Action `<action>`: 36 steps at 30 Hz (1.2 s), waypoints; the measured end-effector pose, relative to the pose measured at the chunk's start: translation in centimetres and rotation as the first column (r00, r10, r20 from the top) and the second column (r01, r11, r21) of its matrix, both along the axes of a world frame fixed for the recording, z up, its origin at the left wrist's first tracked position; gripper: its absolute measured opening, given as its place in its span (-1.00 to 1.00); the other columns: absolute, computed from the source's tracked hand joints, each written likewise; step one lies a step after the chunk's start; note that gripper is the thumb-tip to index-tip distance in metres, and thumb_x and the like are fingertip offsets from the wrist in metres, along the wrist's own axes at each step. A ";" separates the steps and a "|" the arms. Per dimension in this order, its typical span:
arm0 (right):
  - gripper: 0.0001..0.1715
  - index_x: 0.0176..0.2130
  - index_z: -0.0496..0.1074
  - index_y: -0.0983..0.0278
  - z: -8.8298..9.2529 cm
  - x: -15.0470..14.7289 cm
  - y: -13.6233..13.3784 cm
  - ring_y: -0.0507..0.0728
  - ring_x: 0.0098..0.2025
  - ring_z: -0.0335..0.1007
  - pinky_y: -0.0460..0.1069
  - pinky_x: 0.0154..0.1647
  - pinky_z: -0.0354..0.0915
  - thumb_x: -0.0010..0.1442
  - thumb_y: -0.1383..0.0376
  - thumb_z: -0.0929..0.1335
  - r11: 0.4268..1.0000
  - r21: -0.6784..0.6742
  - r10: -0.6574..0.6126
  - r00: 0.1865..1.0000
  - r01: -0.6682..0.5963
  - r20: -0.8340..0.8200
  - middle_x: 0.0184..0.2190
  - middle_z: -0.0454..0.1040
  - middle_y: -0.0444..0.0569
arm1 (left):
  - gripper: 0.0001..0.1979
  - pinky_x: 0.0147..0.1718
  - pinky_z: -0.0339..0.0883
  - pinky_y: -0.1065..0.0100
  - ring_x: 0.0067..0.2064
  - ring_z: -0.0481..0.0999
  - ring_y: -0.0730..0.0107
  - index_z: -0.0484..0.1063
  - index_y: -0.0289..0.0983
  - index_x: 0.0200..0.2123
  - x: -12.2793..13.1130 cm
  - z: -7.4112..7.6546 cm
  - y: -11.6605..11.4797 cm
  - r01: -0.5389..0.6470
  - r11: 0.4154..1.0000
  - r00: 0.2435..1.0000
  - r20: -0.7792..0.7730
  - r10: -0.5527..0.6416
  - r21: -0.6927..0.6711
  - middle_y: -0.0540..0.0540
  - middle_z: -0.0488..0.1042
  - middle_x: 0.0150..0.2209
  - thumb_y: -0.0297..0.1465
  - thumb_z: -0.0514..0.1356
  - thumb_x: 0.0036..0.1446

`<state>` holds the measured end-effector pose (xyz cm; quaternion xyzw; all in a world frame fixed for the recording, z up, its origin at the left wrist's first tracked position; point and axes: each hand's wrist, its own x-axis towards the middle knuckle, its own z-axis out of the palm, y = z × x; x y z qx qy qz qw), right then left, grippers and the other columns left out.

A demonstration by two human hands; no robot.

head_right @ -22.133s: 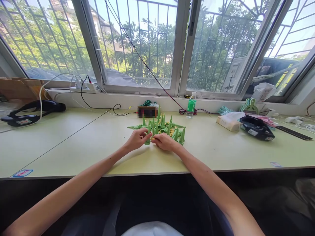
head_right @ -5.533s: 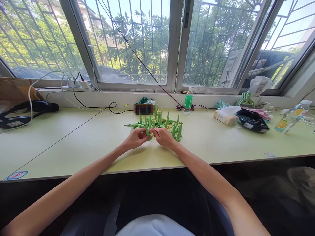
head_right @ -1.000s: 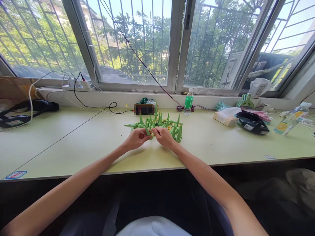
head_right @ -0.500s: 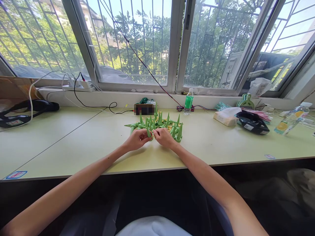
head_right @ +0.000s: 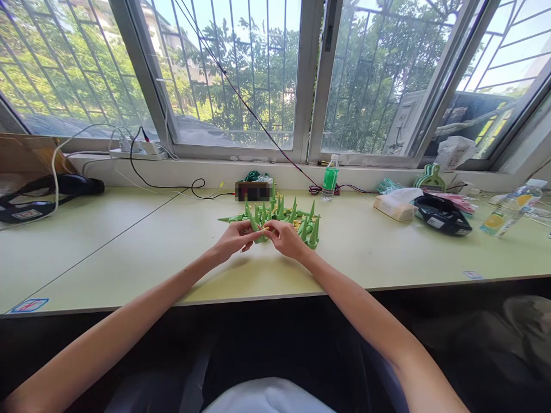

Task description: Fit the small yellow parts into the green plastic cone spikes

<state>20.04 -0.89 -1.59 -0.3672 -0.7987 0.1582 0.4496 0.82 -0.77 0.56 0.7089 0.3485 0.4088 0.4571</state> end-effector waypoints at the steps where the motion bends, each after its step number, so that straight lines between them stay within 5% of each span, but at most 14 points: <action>1: -0.76 -0.16 0.47 0.32 -0.1 0.0 0.1 0.05 -0.44 0.34 -0.06 -0.36 0.24 0.29 0.21 0.32 1.000 -0.001 0.004 1.000 -0.004 0.003 -0.39 0.53 -0.02 | -0.62 -0.68 0.02 0.47 -0.64 0.21 0.61 0.46 -0.33 -0.37 -0.1 0.0 0.1 0.007 1.000 1.000 0.000 -0.007 -0.003 0.06 0.27 -0.57 -0.10 0.36 -0.01; 20: -0.64 -0.46 0.31 0.27 0.0 0.3 0.1 0.00 -0.52 0.09 -0.09 -0.42 0.07 0.34 0.18 0.24 1.000 0.012 -0.015 0.997 0.015 0.079 -0.61 0.24 -0.19 | -0.67 -0.66 0.06 0.48 -0.64 0.20 0.61 0.43 -0.31 -0.36 0.0 -0.4 0.1 0.030 0.996 0.997 -0.075 -0.024 0.089 0.13 0.14 -0.61 -0.15 0.34 0.01; 31: -0.49 -0.49 0.26 0.26 0.0 0.2 0.2 0.01 -0.51 0.20 -0.06 -0.37 0.11 0.42 0.12 0.10 0.999 -0.028 -0.024 0.991 0.028 0.134 -0.55 0.36 -0.11 | -0.83 -0.55 0.14 0.47 -0.53 0.16 0.54 0.46 -0.30 -0.39 -0.1 -1.0 0.3 0.002 0.884 0.960 -0.250 0.130 0.468 0.06 0.24 -0.57 -0.30 0.24 0.12; 36: -0.46 -0.51 0.25 0.26 0.1 0.0 0.1 0.01 -0.51 0.20 -0.07 -0.38 0.10 0.42 0.08 0.11 0.998 -0.036 -0.043 0.995 0.046 0.093 -0.57 0.33 -0.13 | -0.82 -0.54 0.17 0.47 -0.52 0.18 0.53 0.48 -0.30 -0.35 0.1 -1.1 0.4 -0.019 0.877 0.963 -0.228 0.146 0.481 0.04 0.25 -0.56 -0.28 0.23 0.13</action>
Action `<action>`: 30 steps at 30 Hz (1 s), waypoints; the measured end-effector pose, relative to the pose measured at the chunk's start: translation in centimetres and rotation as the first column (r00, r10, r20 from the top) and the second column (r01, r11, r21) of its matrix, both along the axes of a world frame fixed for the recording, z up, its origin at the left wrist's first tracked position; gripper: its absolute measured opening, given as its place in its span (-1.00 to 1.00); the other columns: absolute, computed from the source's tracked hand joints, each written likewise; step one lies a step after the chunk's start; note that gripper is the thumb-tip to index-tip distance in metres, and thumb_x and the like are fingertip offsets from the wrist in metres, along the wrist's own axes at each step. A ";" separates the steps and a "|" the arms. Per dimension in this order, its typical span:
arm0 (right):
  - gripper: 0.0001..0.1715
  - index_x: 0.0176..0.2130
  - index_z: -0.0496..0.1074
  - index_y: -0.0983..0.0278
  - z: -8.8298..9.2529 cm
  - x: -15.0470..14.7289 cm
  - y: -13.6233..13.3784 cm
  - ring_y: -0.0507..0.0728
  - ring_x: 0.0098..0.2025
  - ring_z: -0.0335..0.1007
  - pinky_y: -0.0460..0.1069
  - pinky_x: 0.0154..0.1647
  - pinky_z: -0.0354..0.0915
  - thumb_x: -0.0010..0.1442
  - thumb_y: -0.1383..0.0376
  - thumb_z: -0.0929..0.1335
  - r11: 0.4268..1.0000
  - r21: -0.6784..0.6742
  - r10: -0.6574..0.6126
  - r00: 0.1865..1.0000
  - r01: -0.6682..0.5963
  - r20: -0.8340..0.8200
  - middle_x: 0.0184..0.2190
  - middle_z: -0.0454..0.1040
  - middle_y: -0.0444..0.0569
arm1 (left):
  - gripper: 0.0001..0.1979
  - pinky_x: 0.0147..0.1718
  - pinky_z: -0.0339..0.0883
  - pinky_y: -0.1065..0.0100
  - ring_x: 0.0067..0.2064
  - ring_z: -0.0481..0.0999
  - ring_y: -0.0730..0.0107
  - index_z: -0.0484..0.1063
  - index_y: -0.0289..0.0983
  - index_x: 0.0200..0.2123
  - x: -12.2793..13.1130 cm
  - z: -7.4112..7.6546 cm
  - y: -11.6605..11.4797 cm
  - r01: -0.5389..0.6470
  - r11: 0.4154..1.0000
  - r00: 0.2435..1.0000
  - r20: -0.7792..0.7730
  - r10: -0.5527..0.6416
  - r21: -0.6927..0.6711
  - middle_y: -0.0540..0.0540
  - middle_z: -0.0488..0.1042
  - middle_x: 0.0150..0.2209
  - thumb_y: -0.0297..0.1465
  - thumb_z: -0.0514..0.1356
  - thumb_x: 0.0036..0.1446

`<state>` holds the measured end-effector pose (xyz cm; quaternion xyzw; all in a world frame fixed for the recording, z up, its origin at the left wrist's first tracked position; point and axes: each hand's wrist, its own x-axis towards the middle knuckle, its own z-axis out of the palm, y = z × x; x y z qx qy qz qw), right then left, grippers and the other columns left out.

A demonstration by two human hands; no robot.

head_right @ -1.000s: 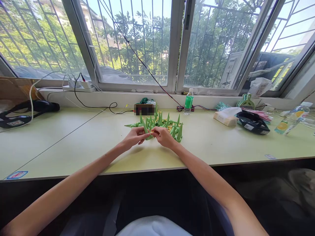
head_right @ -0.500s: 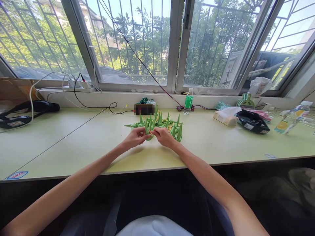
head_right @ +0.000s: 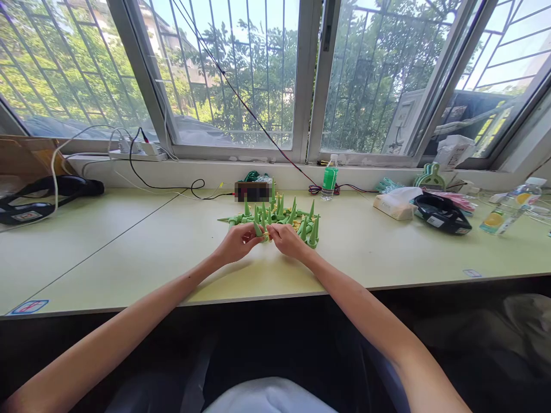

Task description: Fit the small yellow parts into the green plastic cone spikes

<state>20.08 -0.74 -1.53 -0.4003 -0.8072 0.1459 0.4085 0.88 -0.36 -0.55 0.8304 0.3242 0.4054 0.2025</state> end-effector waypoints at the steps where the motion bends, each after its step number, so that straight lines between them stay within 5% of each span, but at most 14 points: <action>1: -0.46 -0.50 0.24 0.26 0.0 -0.1 0.0 0.01 -0.51 0.18 -0.07 -0.39 0.09 0.42 0.07 0.12 1.000 0.004 -0.011 1.000 0.011 -0.008 -0.58 0.32 -0.14 | -0.80 -0.55 0.18 0.47 -0.52 0.19 0.53 0.48 -0.30 -0.36 0.0 0.0 0.0 0.001 1.000 1.000 0.026 0.000 -0.027 0.04 0.26 -0.56 -0.26 0.23 0.13; 9: -0.69 -0.13 0.35 0.27 0.6 -0.3 -0.8 0.02 -0.47 0.30 -0.07 -0.38 0.21 0.34 0.08 0.27 0.998 0.011 0.060 0.992 -0.060 -0.110 -0.39 0.48 -0.06 | -0.63 -0.67 0.04 0.49 -0.62 0.19 0.60 0.44 -0.32 -0.36 0.0 0.9 -0.4 0.088 0.922 0.967 0.255 0.011 -0.376 0.07 0.25 -0.62 -0.10 0.32 0.05; 15: -0.75 -0.09 0.37 0.28 0.5 -0.2 -0.6 0.02 -0.45 0.33 -0.05 -0.37 0.27 0.32 0.17 0.29 0.996 0.022 0.092 0.988 -0.089 -0.127 -0.28 0.50 0.00 | -0.60 -0.70 0.08 0.46 -0.61 0.24 0.57 0.44 -0.33 -0.39 -0.1 1.3 -0.3 0.166 0.867 0.943 0.332 -0.001 -0.470 0.06 0.26 -0.59 -0.10 0.38 -0.03; 21: -0.77 -0.18 0.38 0.29 0.0 0.0 -0.2 0.03 -0.44 0.31 -0.07 -0.36 0.24 0.32 0.16 0.29 0.995 0.028 0.097 0.989 -0.094 -0.115 -0.42 0.45 -0.08 | -0.62 -0.67 0.08 0.48 -0.62 0.23 0.59 0.42 -0.32 -0.37 -0.4 1.0 -0.1 0.165 0.877 0.964 0.263 -0.046 -0.452 0.07 0.25 -0.61 -0.10 0.34 0.04; 30: -0.62 -0.47 0.20 0.25 -0.2 0.1 0.0 -0.02 -0.56 0.00 -0.08 -0.47 0.00 0.35 0.16 0.23 0.998 0.055 0.020 1.000 -0.019 -0.022 -0.62 0.18 -0.21 | -0.62 -0.60 0.19 0.48 -0.59 0.20 0.60 0.29 -0.30 -0.52 0.1 0.7 -0.4 0.100 0.956 0.989 0.133 -0.065 -0.277 0.11 0.16 -0.61 -0.15 0.32 0.03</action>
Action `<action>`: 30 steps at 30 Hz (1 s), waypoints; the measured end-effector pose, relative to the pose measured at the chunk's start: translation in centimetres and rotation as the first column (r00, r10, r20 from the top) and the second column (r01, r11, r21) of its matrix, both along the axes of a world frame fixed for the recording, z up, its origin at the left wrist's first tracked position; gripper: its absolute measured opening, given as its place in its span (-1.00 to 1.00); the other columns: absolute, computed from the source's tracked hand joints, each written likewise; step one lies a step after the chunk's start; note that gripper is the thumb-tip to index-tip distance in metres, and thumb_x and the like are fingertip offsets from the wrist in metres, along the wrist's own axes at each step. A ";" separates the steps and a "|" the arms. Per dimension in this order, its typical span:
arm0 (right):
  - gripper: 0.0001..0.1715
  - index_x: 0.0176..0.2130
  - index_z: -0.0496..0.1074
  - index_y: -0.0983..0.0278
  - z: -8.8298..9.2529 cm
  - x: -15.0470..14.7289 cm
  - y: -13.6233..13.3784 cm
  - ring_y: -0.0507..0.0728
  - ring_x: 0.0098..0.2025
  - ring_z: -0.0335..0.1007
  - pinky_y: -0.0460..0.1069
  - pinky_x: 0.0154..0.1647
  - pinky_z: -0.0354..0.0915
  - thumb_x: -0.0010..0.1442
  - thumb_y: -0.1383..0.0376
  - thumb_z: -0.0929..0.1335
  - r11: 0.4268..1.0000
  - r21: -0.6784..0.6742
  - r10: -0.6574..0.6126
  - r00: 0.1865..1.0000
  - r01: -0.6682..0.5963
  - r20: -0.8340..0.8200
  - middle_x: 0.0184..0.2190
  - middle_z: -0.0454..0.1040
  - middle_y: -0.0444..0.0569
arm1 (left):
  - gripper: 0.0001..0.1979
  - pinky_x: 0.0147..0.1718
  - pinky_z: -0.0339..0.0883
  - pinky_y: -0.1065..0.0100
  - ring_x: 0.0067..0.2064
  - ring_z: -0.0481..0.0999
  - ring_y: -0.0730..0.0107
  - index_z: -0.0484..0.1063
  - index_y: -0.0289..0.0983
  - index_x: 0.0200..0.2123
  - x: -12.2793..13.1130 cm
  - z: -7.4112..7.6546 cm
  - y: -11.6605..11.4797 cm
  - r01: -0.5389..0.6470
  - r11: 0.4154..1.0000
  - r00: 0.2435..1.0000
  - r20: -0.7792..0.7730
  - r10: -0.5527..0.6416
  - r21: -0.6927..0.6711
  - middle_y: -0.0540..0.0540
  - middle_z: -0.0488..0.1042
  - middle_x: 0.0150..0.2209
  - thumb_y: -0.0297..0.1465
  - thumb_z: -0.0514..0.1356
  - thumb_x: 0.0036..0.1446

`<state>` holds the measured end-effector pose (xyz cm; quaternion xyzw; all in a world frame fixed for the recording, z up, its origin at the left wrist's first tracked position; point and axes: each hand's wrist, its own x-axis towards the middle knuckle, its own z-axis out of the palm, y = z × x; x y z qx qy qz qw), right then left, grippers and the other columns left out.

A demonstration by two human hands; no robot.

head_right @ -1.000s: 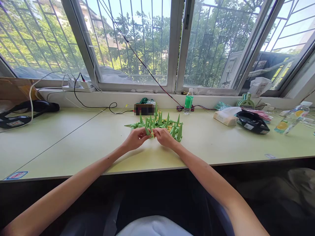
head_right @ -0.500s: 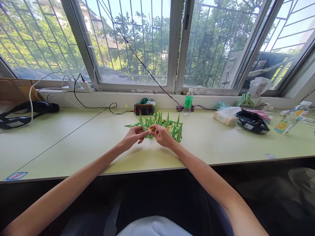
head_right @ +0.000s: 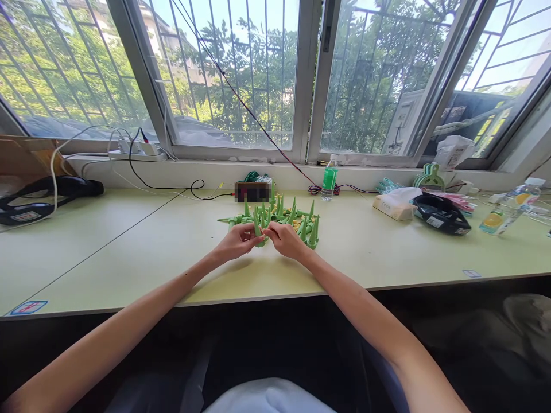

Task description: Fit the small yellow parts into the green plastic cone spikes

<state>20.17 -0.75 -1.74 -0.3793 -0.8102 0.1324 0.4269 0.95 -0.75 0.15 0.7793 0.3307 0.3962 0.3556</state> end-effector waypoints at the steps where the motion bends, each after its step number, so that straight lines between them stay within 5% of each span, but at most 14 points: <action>1: -0.60 -0.49 0.17 0.25 0.0 0.0 0.0 -0.02 -0.56 -0.01 -0.08 -0.47 -0.01 0.36 0.16 0.22 1.000 0.003 -0.011 1.000 0.011 0.011 -0.62 0.17 -0.21 | -0.62 -0.58 0.20 0.48 -0.58 0.20 0.61 0.26 -0.29 -0.54 0.0 -0.2 0.1 -0.001 1.000 1.000 -0.014 0.002 0.024 0.11 0.16 -0.60 -0.17 0.32 0.03; 13: -0.58 -0.53 0.18 0.26 0.0 -0.2 -0.1 -0.02 -0.56 0.06 -0.06 -0.45 -0.03 0.36 0.23 0.20 0.999 -0.008 -0.043 0.996 0.043 0.080 -0.61 0.24 -0.16 | -0.78 -0.54 0.11 0.47 -0.52 0.16 0.58 0.30 -0.30 -0.52 0.0 -0.6 0.2 0.013 0.979 0.985 -0.171 0.023 0.205 0.07 0.24 -0.57 -0.36 0.25 0.06; 17: -0.62 -0.49 0.24 0.26 0.2 -0.3 -0.3 -0.01 -0.56 0.09 -0.07 -0.45 0.01 0.35 0.21 0.22 0.998 -0.015 -0.055 0.998 0.055 0.013 -0.61 0.26 -0.18 | -0.73 -0.55 0.15 0.47 -0.53 0.16 0.58 0.29 -0.31 -0.54 0.2 -0.6 0.4 -0.014 0.990 0.995 -0.099 0.028 0.142 0.07 0.22 -0.58 -0.30 0.29 0.04; 24: -0.81 -0.13 0.38 0.27 0.3 -0.2 -0.3 0.01 -0.52 0.26 -0.08 -0.38 0.18 0.32 0.22 0.27 1.000 -0.006 0.026 0.998 -0.026 -0.054 -0.48 0.44 -0.14 | -0.65 -0.64 0.06 0.46 -0.62 0.19 0.59 0.41 -0.33 -0.44 0.1 0.2 0.0 -0.045 0.992 0.998 0.037 0.050 -0.117 0.08 0.21 -0.62 -0.14 0.33 0.02; 30: -0.84 -0.15 0.41 0.28 0.1 0.1 -0.1 0.02 -0.46 0.33 -0.08 -0.34 0.23 0.30 0.28 0.29 0.997 -0.018 0.072 0.994 -0.074 -0.080 -0.46 0.47 -0.11 | -0.61 -0.65 -0.02 0.46 -0.63 0.15 0.61 0.47 -0.34 -0.35 0.0 0.6 -0.4 -0.031 0.979 0.999 0.036 0.039 -0.203 0.08 0.22 -0.62 -0.10 0.36 -0.01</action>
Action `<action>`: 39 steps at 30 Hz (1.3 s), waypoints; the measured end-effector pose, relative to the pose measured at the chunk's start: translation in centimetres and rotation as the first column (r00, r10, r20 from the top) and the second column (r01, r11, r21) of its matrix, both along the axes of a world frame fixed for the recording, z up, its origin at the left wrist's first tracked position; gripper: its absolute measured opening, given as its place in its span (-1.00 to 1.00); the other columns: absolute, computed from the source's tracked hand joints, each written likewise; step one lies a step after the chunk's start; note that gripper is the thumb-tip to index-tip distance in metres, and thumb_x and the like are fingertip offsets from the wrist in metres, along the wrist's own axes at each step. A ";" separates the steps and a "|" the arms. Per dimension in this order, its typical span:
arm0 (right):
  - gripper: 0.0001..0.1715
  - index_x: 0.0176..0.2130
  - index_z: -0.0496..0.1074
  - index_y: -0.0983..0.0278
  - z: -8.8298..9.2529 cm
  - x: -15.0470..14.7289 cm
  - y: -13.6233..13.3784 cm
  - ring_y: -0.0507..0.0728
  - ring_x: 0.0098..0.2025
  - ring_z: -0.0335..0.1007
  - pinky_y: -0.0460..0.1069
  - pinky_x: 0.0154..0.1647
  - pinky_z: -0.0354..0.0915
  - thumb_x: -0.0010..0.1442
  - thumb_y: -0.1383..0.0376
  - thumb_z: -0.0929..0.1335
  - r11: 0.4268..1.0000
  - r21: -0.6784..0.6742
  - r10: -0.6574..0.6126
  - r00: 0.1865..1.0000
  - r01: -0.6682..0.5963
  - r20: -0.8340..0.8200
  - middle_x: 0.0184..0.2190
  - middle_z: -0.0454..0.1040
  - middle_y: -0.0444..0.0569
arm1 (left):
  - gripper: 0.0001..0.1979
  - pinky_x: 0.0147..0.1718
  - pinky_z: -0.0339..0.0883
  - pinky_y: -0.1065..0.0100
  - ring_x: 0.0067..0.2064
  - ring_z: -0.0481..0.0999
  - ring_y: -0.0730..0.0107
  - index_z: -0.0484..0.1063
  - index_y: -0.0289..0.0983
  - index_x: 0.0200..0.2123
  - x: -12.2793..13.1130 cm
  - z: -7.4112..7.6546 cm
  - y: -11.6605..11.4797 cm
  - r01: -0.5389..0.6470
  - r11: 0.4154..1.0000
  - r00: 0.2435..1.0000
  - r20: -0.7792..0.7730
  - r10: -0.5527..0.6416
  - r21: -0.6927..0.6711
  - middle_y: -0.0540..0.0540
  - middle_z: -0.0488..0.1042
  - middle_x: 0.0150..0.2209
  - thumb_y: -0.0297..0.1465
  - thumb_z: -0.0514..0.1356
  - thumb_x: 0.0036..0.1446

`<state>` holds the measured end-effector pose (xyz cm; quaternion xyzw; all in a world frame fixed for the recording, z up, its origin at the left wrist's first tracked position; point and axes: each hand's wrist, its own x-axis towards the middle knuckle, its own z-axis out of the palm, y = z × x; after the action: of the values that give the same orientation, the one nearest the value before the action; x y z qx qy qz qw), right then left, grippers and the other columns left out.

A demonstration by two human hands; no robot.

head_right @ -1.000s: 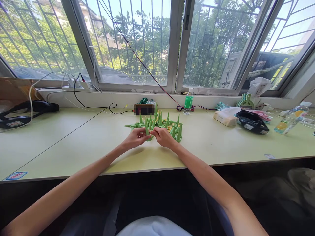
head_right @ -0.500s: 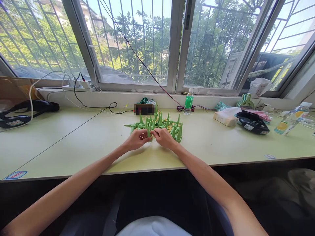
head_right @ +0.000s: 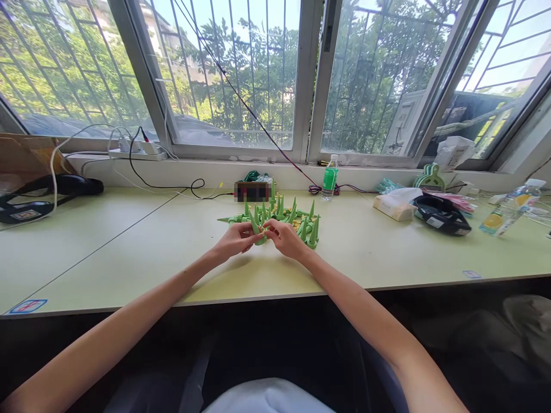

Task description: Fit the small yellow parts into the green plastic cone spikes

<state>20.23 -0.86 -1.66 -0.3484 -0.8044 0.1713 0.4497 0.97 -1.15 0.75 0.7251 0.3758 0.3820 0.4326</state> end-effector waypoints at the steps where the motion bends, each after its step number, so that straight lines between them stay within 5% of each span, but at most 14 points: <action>1: -0.85 -0.16 0.41 0.28 0.0 0.0 0.0 0.02 -0.46 0.32 -0.08 -0.34 0.23 0.29 0.28 0.29 1.000 -0.002 0.002 1.000 -0.002 -0.004 -0.47 0.47 -0.11 | -0.61 -0.65 -0.01 0.46 -0.63 0.16 0.61 0.47 -0.34 -0.35 0.0 0.0 0.0 0.003 1.000 1.000 -0.001 -0.003 0.002 0.08 0.22 -0.62 -0.10 0.35 -0.01; 13: -0.83 -0.29 0.44 0.30 -0.1 0.0 0.1 -0.01 -0.54 0.21 -0.09 -0.41 0.18 0.27 0.28 0.29 0.998 -0.059 -0.015 1.000 0.015 0.003 -0.58 0.35 -0.19 | -0.71 -0.51 0.26 0.42 -0.56 0.19 0.57 0.43 -0.34 -0.44 -0.1 -1.2 1.0 -0.002 0.967 0.997 -0.076 0.022 0.257 0.09 0.19 -0.60 -0.20 0.28 0.06; 22: -0.65 -0.49 0.28 0.26 0.1 0.0 0.0 -0.01 -0.55 0.09 -0.08 -0.44 0.08 0.32 0.23 0.23 0.997 -0.067 -0.025 0.996 0.031 0.086 -0.64 0.23 -0.20 | -0.74 -0.54 0.07 0.45 -0.51 0.15 0.52 0.26 -0.27 -0.55 -0.2 -1.3 0.8 0.014 0.841 0.969 -0.214 0.122 0.541 0.06 0.20 -0.58 -0.35 0.22 0.11; 34: -0.57 -0.47 0.25 0.27 -0.1 -0.1 0.3 0.01 -0.47 0.20 -0.06 -0.35 0.10 0.41 0.20 0.13 0.995 -0.078 -0.040 0.984 0.054 0.173 -0.52 0.34 -0.12 | -0.80 -0.50 0.10 0.43 -0.48 0.17 0.48 0.33 -0.27 -0.50 -0.3 -1.3 0.8 0.066 0.806 0.965 -0.244 0.100 0.589 0.04 0.21 -0.55 -0.36 0.19 0.16; 39: -0.53 -0.49 0.23 0.26 0.2 -0.3 0.0 0.01 -0.49 0.17 -0.06 -0.36 0.10 0.42 0.15 0.12 0.994 -0.078 -0.061 0.990 0.071 0.129 -0.55 0.30 -0.15 | -0.80 -0.52 0.13 0.44 -0.51 0.18 0.51 0.35 -0.28 -0.49 -0.3 -1.4 0.9 -0.002 0.826 0.972 -0.193 0.134 0.564 0.04 0.24 -0.55 -0.33 0.20 0.15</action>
<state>19.97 -0.85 -1.49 -0.4032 -0.8115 0.1669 0.3885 0.71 -0.25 -0.64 0.8443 0.3193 0.4063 0.1422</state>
